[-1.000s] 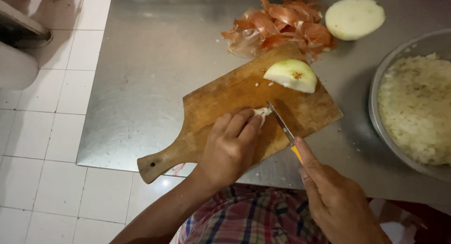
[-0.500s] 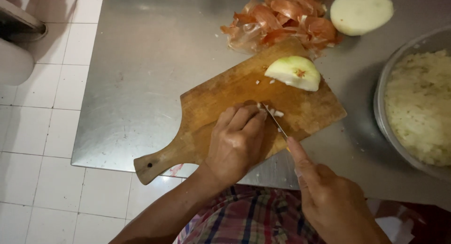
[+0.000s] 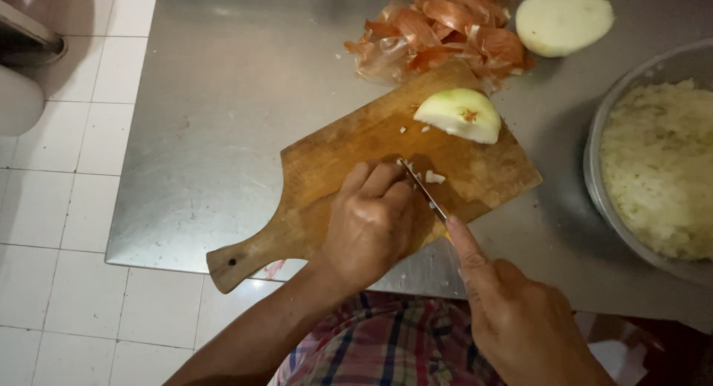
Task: Dicing onions on a wooden cutting board and transferring them to a bowl
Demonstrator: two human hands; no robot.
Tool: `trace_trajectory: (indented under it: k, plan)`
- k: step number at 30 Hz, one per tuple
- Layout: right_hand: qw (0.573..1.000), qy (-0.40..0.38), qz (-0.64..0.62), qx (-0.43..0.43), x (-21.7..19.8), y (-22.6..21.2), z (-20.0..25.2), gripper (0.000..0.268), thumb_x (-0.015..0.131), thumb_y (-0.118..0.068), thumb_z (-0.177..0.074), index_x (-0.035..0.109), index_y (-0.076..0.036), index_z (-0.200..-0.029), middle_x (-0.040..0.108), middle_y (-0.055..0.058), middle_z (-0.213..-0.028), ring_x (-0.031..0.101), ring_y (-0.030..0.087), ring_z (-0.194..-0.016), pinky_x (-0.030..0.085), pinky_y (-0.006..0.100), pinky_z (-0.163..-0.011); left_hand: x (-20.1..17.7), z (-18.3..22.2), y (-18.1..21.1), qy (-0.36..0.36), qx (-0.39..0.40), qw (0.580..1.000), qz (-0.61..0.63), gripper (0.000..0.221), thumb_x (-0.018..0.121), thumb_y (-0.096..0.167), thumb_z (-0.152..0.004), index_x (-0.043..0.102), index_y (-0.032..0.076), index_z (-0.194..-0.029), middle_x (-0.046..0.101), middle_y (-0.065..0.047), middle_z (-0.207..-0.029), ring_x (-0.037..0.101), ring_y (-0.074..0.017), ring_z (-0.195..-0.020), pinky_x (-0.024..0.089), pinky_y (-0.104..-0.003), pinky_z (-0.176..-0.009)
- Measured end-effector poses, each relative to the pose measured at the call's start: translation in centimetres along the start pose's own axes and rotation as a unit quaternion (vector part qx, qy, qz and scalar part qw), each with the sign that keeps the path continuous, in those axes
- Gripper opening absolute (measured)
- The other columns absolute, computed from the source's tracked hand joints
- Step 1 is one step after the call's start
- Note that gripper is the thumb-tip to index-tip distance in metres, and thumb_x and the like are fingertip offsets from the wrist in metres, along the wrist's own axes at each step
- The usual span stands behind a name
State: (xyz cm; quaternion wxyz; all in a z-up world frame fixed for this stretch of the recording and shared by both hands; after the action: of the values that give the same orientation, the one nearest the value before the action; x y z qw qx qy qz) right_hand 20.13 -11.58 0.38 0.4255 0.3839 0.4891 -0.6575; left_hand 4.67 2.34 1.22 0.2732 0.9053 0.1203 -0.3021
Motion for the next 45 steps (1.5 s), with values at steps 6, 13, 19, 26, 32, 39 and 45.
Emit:
trace_trajectory:
  k: [6, 13, 19, 26, 32, 39, 45]
  plan:
    - [0.994, 0.048, 0.081, -0.058, 0.2, -0.3, -0.1, 0.079, 0.056, -0.023, -0.09, 0.03, -0.034, -0.165, 0.065, 0.0, -0.072, 0.064, 0.036, -0.048, 0.053, 0.055, -0.046, 0.2, 0.6, 0.1, 0.014, -0.006, 1.0, -0.013, 0.02, 0.074, 0.001, -0.09, 0.057, 0.0, -0.078, 0.063, -0.016, -0.091, 0.06, -0.0329, -0.08, 0.048, -0.04, -0.071]
    - [0.987, 0.146, -0.055, -0.035, -0.8, 0.2, 0.7, 0.06, 0.056, -0.018, -0.096, 0.05, -0.019, -0.156, 0.076, 0.005, -0.118, 0.073, 0.029, -0.08, 0.056, 0.041, -0.069, 0.2, 0.4, 0.1, 0.005, 0.001, 0.999, -0.052, 0.021, 0.072, 0.01, -0.097, 0.063, -0.005, -0.085, 0.063, -0.018, -0.09, 0.059, -0.0343, -0.08, 0.05, -0.041, -0.071]
    - [0.997, 0.065, 0.038, 0.028, 1.3, 1.7, 0.6, 0.075, 0.056, -0.026, -0.091, 0.036, -0.038, -0.162, 0.076, -0.006, -0.1, 0.075, 0.032, -0.07, 0.06, 0.05, -0.061, 0.0, 0.2, 0.3, 0.013, -0.006, 0.999, -0.044, 0.017, 0.065, 0.0, -0.099, 0.064, -0.005, -0.083, 0.062, -0.017, -0.089, 0.06, -0.0355, -0.085, 0.053, -0.041, -0.073]
    - [0.999, 0.028, 0.006, -0.013, 0.1, 1.5, -2.1, 0.085, 0.057, -0.017, -0.087, 0.028, -0.028, -0.165, 0.076, 0.01, -0.093, 0.07, 0.043, -0.068, 0.052, 0.057, -0.058, 0.1, 0.3, 0.2, 0.006, 0.002, 0.999, -0.053, 0.017, 0.07, 0.01, -0.097, 0.067, -0.006, -0.094, 0.066, -0.019, -0.095, 0.062, -0.0367, -0.087, 0.052, -0.042, -0.076]
    - [0.988, 0.077, -0.127, -0.046, -1.1, 0.6, -0.9, 0.066, 0.057, -0.022, -0.095, 0.041, -0.02, -0.159, 0.068, 0.01, -0.14, 0.072, 0.032, -0.111, 0.056, 0.041, -0.078, 0.3, 0.8, 0.1, 0.015, -0.008, 0.999, -0.04, 0.01, 0.07, 0.002, -0.092, 0.063, -0.003, -0.086, 0.063, -0.016, -0.092, 0.054, -0.0324, -0.075, 0.048, -0.04, -0.069]
    - [0.995, -0.015, 0.095, -0.03, 1.0, 0.7, -1.9, 0.094, 0.058, -0.02, -0.083, 0.02, -0.029, -0.169, 0.069, 0.006, -0.081, 0.068, 0.038, -0.052, 0.054, 0.054, -0.049, 0.0, 0.5, 0.1, 0.009, -0.018, 1.0, -0.015, 0.014, 0.068, 0.0, -0.097, 0.064, -0.003, -0.084, 0.063, -0.015, -0.092, 0.057, -0.0307, -0.078, 0.047, -0.038, -0.07]
    - [0.985, 0.084, -0.135, -0.072, -0.9, -0.8, -1.7, 0.064, 0.058, -0.013, -0.092, 0.046, -0.018, -0.155, 0.074, 0.007, -0.125, 0.075, 0.034, -0.08, 0.054, 0.044, -0.065, -0.3, 0.4, 0.0, 0.009, -0.064, 0.997, 0.047, 0.009, 0.066, -0.003, -0.096, 0.065, -0.002, -0.087, 0.066, -0.015, -0.094, 0.061, -0.0297, -0.081, 0.05, -0.037, -0.072]
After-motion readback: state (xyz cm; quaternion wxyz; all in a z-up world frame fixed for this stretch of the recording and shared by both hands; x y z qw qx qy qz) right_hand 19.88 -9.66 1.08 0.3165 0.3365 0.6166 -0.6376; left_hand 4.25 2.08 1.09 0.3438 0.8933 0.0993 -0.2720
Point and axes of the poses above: each hand's wrist, its own z-axis away from the middle knuckle, its own x-axis out of the palm, y = z × x, the point moved 2 cm from there along -z, towards the middle knuckle
